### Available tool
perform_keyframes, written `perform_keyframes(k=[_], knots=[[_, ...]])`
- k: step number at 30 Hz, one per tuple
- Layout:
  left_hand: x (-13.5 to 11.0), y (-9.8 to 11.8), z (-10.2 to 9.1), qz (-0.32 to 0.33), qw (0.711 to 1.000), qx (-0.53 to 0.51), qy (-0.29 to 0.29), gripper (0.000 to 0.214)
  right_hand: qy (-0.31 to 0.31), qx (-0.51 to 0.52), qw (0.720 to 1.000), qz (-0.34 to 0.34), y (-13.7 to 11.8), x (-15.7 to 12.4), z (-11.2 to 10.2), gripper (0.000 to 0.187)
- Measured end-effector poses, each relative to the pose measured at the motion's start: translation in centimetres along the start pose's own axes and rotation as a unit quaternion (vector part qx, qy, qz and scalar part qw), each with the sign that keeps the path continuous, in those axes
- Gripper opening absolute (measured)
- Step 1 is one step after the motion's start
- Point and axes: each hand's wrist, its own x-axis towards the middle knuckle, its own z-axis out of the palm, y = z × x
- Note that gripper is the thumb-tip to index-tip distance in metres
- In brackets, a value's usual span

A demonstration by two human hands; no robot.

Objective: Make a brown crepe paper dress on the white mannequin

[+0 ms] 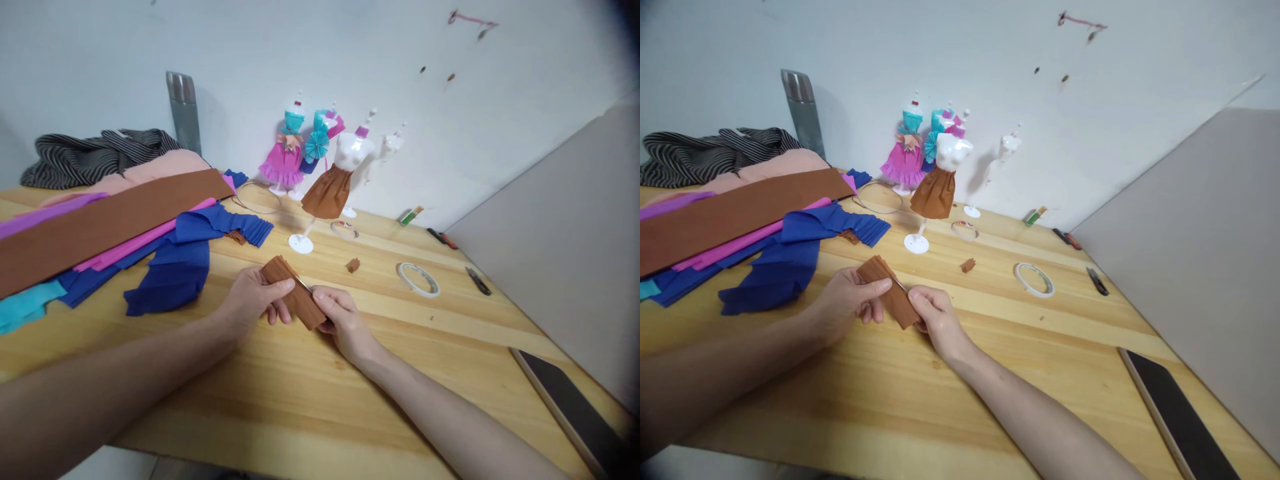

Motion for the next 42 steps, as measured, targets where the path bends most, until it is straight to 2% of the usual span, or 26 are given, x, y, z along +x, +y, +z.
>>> perform_keyframes(k=[42], knots=[[-0.06,0.41,0.14,-0.005,1.0,-0.006,0.007,0.015,-0.015,0.029,0.999,-0.005,-0.04,0.2,-0.26,0.046]])
